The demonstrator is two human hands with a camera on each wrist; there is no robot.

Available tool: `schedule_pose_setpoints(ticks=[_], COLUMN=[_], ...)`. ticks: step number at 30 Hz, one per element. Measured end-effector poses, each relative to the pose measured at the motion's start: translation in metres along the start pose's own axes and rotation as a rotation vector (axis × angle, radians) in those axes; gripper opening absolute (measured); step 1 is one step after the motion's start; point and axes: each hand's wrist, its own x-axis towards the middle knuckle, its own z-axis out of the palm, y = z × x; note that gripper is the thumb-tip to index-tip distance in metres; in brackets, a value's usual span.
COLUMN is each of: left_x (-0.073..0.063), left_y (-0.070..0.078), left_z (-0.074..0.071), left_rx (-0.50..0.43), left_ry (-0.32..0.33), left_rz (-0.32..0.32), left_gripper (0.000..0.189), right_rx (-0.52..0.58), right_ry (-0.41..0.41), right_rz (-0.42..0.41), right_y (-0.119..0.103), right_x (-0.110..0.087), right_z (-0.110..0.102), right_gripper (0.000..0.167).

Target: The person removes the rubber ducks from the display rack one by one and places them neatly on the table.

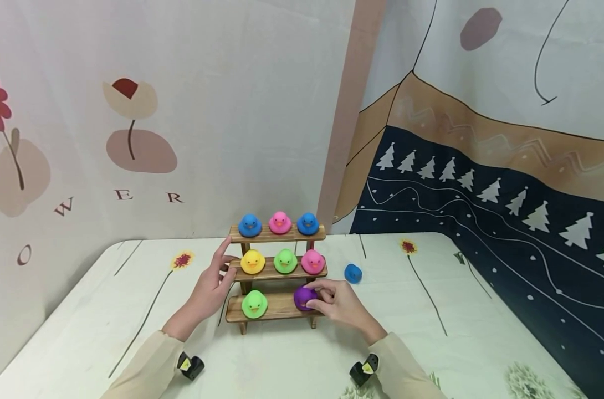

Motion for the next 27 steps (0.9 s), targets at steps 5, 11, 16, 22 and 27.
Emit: schedule_pose_setpoints(ticks=[5, 11, 16, 22, 27], left_x=[0.0, 0.0, 0.0, 0.001, 0.001], left_y=[0.0, -0.001, -0.002, -0.003, -0.003], left_z=[0.0, 0.001, 0.0, 0.001, 0.001], left_rx=[0.004, 0.01, 0.016, 0.014, 0.009], left_ry=[-0.004, -0.004, -0.001, -0.003, -0.009], left_rz=[-0.008, -0.006, -0.008, -0.007, -0.01], left_gripper=[0.067, 0.067, 0.068, 0.068, 0.068], right_rx=[0.003, -0.012, 0.01, 0.027, 0.036], right_ry=[-0.044, -0.08, -0.106, -0.128, -0.145], right_rz=[0.043, 0.088, 0.07, 0.07, 0.09], right_y=[0.022, 0.027, 0.028, 0.033, 0.038], right_x=[-0.002, -0.004, -0.004, -0.005, -0.006], right_z=[-0.003, -0.012, -0.018, -0.026, -0.034], right_gripper=[0.025, 0.025, 0.024, 0.023, 0.023])
